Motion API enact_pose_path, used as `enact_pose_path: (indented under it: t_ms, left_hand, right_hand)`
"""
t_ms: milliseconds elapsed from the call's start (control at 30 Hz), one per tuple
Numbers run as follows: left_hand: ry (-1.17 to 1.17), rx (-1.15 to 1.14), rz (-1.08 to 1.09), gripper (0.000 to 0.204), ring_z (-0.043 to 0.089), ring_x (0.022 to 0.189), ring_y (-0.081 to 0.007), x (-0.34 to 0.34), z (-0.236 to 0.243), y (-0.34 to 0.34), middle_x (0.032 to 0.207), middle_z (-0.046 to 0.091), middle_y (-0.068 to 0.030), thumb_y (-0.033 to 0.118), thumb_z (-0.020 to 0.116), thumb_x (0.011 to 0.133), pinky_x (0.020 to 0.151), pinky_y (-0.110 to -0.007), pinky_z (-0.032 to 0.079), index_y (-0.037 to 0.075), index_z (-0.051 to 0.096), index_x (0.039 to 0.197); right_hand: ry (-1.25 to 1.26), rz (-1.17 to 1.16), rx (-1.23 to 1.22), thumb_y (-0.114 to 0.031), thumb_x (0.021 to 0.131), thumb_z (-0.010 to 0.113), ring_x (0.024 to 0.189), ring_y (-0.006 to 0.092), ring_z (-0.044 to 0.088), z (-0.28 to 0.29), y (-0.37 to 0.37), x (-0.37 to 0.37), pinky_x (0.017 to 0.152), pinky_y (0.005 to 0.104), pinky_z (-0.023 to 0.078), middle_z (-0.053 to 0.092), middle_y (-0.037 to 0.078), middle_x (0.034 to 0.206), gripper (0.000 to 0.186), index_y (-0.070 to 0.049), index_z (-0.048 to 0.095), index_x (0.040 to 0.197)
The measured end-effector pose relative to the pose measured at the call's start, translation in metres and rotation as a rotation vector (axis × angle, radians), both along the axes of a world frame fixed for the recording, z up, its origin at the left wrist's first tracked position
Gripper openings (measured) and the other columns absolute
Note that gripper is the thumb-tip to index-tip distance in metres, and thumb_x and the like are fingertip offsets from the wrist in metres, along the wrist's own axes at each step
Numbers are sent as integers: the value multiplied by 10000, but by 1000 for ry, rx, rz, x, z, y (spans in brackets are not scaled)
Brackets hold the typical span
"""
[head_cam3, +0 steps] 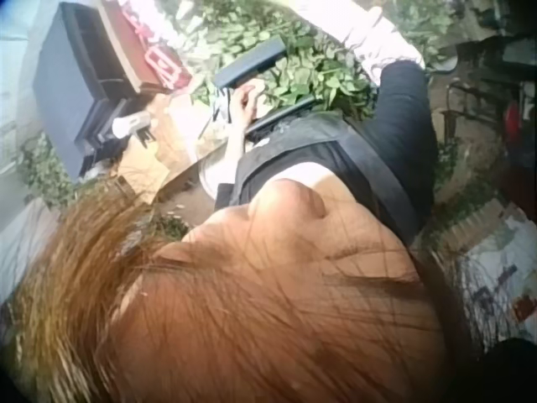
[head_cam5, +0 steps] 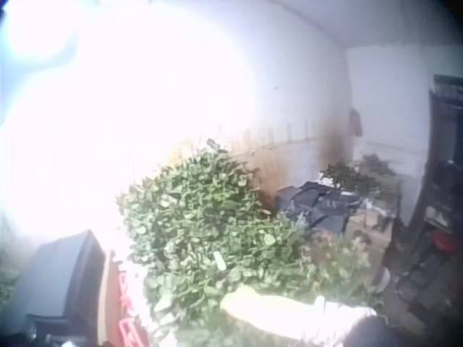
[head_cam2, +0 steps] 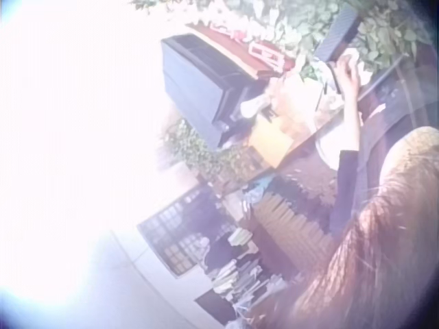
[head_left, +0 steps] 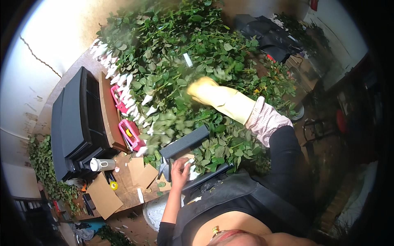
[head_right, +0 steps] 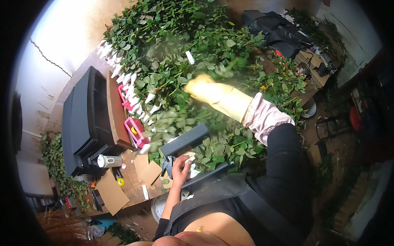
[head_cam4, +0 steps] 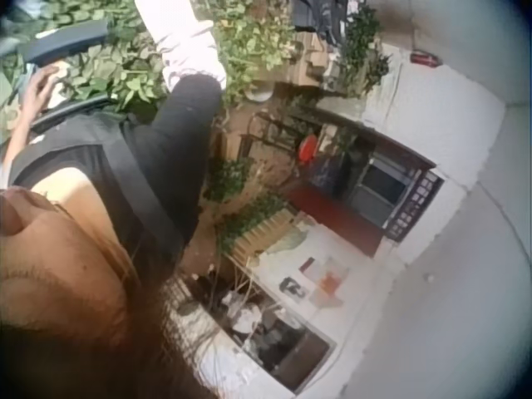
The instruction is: The person arranges white flowers and green leaves into wooden and black plastic trays. They pick up bunches of flowers, place them into the trays, and adjust the stems and leaves to fit neatly.
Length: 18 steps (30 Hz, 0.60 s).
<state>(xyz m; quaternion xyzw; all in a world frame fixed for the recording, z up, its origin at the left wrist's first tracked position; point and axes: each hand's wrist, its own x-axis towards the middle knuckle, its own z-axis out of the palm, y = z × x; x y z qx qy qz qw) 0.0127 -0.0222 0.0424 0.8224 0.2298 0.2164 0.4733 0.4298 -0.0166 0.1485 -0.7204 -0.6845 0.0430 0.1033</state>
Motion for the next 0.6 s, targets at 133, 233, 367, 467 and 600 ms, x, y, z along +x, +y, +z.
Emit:
enact_pose_path:
  t_ms: [133,233,367,467,600]
  left_hand:
    - [16,-12,53,231,648,1056,-288,-11,1,1,1140,709,-113,124,758,887,908,-369,517,66,725,1108]
    - [34,1,42,231,657,1054,-300,-14,1,5,1125,713,-116,141,760,886,931,-380,497,69,721,1102]
    - [29,-9,4,227,650,1065,-308,2,5,3,1121,713,-108,161,758,890,956,-383,483,64,718,1091]
    - [55,-67,42,235,652,1044,-293,-7,8,3,1104,710,-93,169,758,895,958,-380,479,68,718,1103]
    - [50,-113,77,238,671,1032,-281,-12,0,2,1102,711,-89,169,768,886,942,-384,493,73,727,1100]
  right_hand:
    - [-355,-376,-585,-222,916,632,958,196,702,58,-1,-81,847,357,523,743,39,1004,159,-124,712,1012]
    - [-345,-36,-211,-256,913,642,1017,212,701,23,6,-87,921,380,508,741,28,999,214,-159,699,1095]
    - [-393,-146,-136,-218,906,630,1019,245,716,-53,7,-58,925,389,521,755,73,1068,199,-196,766,1050]
    - [-440,-209,-732,-172,951,585,1184,258,675,-33,37,-68,980,439,524,706,98,1281,292,-164,756,1188]
    - [225,-493,-56,-86,983,514,1325,248,565,46,14,-90,1123,389,420,610,117,1420,364,-156,673,1303]
